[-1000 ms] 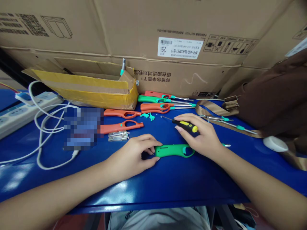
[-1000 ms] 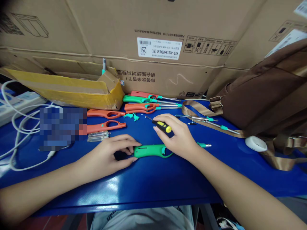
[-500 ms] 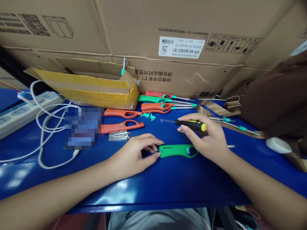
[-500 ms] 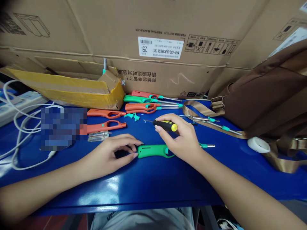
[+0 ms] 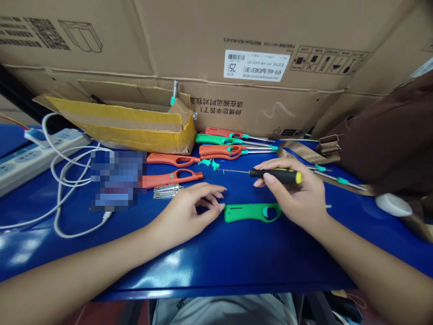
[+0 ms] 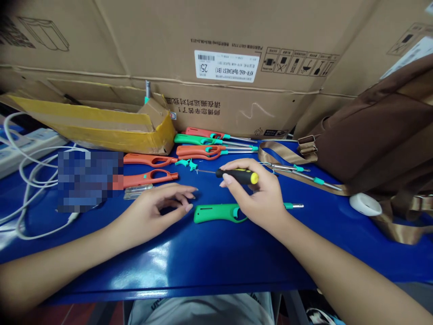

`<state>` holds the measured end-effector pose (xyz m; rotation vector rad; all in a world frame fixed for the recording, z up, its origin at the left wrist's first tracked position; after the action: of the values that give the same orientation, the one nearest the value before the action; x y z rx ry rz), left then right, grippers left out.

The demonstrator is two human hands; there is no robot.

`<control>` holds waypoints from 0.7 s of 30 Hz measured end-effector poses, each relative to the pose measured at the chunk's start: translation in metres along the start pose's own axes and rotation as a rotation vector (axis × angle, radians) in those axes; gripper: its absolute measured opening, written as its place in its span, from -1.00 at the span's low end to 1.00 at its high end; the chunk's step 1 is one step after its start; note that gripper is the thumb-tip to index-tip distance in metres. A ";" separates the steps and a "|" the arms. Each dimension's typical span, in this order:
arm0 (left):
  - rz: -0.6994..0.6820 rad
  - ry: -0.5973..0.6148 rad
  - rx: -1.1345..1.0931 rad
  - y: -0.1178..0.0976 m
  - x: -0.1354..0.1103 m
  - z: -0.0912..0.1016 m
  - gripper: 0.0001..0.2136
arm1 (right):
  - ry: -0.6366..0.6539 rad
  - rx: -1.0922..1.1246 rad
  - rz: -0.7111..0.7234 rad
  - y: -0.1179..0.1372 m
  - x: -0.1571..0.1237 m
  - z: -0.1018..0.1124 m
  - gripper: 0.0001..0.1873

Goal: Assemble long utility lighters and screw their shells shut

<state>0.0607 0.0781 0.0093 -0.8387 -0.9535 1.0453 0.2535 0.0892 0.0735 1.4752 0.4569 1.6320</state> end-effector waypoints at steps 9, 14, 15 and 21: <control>0.079 -0.152 -0.073 0.008 0.006 0.018 -0.78 | -0.025 0.242 -0.303 -0.018 0.001 -0.003 -0.80; 0.062 -0.160 -0.090 0.010 0.007 0.018 -0.75 | -0.013 0.360 -0.369 -0.027 -0.002 -0.005 -0.84; 0.061 -0.157 -0.073 0.010 0.007 0.018 -0.74 | -0.007 0.375 -0.386 -0.028 -0.003 -0.006 -0.85; -0.017 -0.104 0.099 0.000 0.008 0.017 -0.88 | 0.014 0.454 -0.448 -0.031 -0.006 -0.010 -0.87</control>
<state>0.0466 0.0876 0.0175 -0.6987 -0.9861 1.1205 0.2542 0.1043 0.0444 1.5370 1.1356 1.2267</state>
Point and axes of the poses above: each hand's wrist, its own x-axis towards the middle knuckle, its own z-axis out of the back of the hand, y = z × x, the point moved 10 cm from there along x, towards the middle knuckle, and after that the axes turned 13 degrees about -y, right-handed, at the moved point
